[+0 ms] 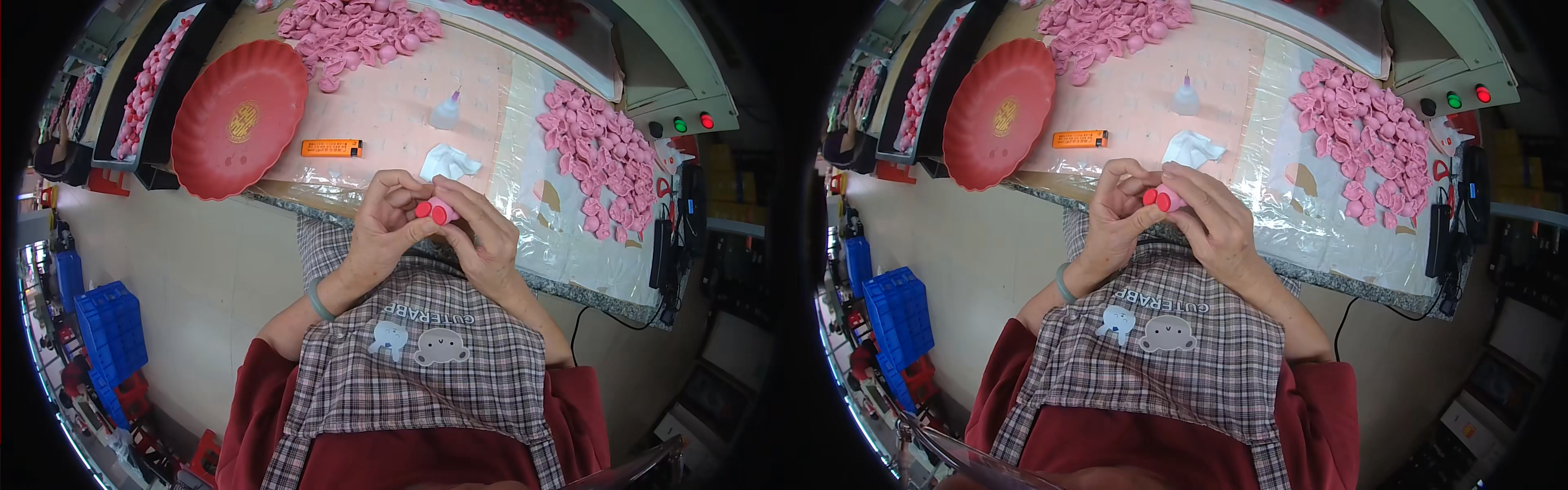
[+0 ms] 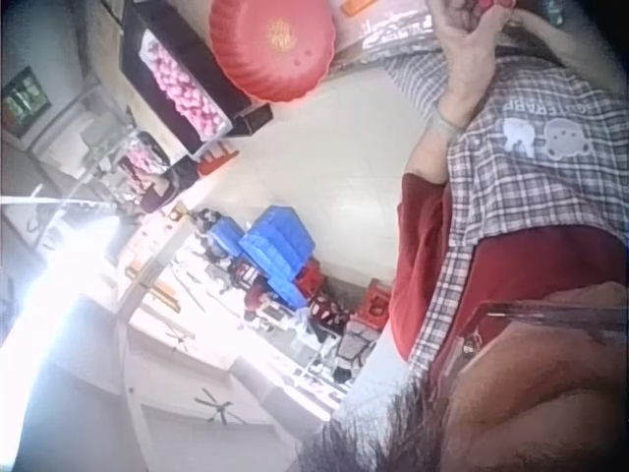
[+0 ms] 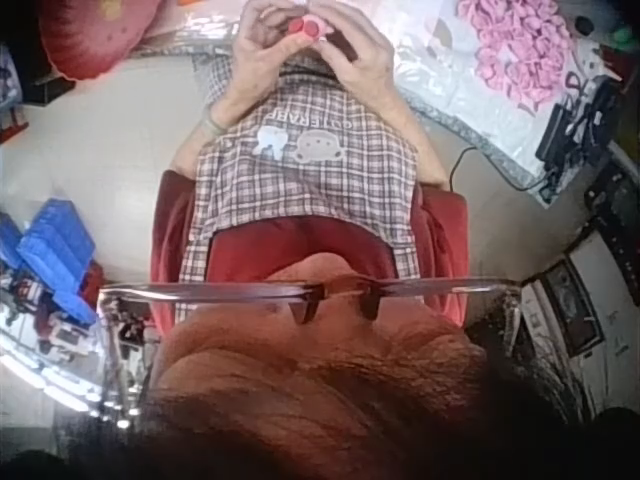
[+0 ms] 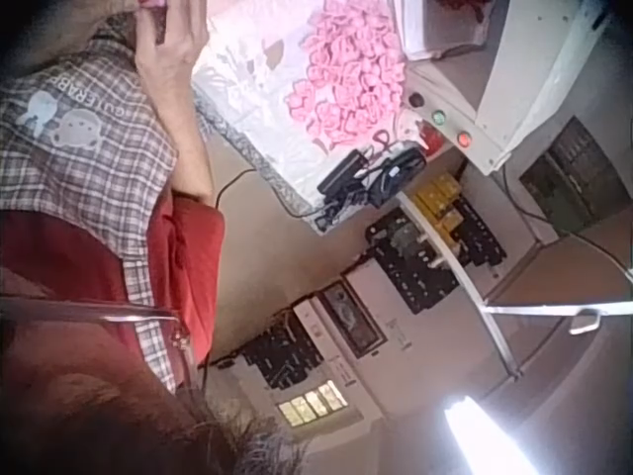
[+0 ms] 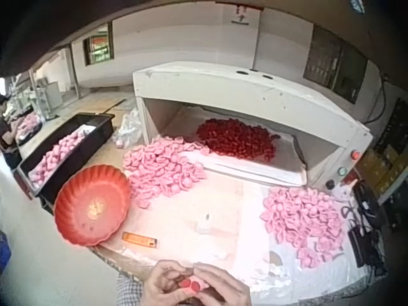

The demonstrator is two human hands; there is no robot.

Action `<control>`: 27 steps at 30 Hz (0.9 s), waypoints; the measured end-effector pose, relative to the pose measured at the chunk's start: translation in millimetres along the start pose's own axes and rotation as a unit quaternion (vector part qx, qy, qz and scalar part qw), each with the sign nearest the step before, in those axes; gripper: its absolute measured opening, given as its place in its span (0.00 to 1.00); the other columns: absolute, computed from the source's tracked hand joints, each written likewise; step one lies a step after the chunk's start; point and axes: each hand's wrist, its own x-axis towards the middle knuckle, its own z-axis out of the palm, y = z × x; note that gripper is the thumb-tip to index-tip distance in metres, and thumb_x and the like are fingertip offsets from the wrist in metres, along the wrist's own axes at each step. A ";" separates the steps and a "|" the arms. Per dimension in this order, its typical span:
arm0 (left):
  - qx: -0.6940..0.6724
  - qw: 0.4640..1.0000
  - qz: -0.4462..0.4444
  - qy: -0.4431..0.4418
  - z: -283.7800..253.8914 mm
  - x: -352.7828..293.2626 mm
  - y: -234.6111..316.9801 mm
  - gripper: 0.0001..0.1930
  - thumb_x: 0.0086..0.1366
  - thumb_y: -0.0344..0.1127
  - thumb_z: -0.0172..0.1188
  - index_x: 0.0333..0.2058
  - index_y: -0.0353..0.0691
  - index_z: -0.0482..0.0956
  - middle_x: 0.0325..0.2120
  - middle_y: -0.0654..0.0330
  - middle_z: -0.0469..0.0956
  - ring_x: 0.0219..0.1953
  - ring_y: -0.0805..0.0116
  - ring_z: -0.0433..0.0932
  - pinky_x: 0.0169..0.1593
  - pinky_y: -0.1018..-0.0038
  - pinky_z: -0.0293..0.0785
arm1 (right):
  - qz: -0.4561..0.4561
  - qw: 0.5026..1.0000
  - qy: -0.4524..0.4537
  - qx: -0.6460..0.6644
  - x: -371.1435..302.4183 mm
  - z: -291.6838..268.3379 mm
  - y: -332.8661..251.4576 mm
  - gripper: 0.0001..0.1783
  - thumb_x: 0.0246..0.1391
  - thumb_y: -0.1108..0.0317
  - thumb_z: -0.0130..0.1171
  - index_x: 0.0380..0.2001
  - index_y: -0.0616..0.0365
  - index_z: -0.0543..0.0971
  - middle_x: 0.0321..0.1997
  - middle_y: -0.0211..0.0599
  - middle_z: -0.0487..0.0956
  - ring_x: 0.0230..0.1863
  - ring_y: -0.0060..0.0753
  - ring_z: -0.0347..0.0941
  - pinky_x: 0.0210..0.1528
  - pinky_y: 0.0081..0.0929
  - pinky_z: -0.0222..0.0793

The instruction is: The person is applying glue to small pink plastic components and assembling them on a workbench.

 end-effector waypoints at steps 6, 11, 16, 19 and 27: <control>0.002 1.000 -0.005 0.005 -1.0 -2.6 -4.0 0.23 0.61 0.20 0.62 0.49 0.39 0.60 0.48 0.50 0.73 0.50 0.67 0.75 0.53 0.74 0.76 | -0.055 0.997 0.036 -0.047 -2.2 3.9 3.8 0.24 0.43 0.81 0.65 0.48 0.65 0.78 0.48 0.49 0.80 0.49 0.45 0.79 0.48 0.31 0.77; 0.006 1.000 0.001 0.009 -1.4 -3.7 -7.9 0.22 0.62 0.19 0.60 0.49 0.41 0.59 0.50 0.46 0.74 0.50 0.65 0.77 0.52 0.74 0.77 | -0.063 0.995 0.056 -0.061 -3.4 6.6 3.5 0.24 0.41 0.76 0.68 0.46 0.64 0.79 0.46 0.46 0.81 0.45 0.47 0.80 0.45 0.33 0.78; -0.006 1.000 0.001 0.006 -0.8 -2.8 -8.2 0.22 0.62 0.19 0.60 0.48 0.41 0.59 0.50 0.45 0.74 0.50 0.64 0.77 0.52 0.74 0.77 | -0.068 0.994 0.063 -0.059 -4.6 8.1 5.7 0.23 0.41 0.77 0.68 0.46 0.65 0.79 0.46 0.46 0.81 0.45 0.46 0.80 0.45 0.33 0.78; -0.006 1.000 -0.001 0.006 -0.4 -2.7 -8.1 0.22 0.62 0.19 0.61 0.48 0.41 0.59 0.49 0.45 0.74 0.50 0.64 0.76 0.52 0.74 0.77 | -0.063 0.994 0.063 -0.061 -5.1 7.0 5.3 0.23 0.41 0.77 0.68 0.45 0.65 0.79 0.45 0.46 0.81 0.45 0.46 0.80 0.45 0.33 0.78; 0.170 0.985 0.037 -0.002 2.0 2.0 4.3 0.16 0.58 0.21 0.65 0.42 0.38 0.69 0.46 0.54 0.74 0.45 0.68 0.77 0.50 0.73 0.76 | -0.055 0.998 0.014 -0.028 0.2 1.3 10.2 0.25 0.40 0.80 0.66 0.48 0.64 0.78 0.50 0.47 0.78 0.47 0.45 0.78 0.45 0.33 0.77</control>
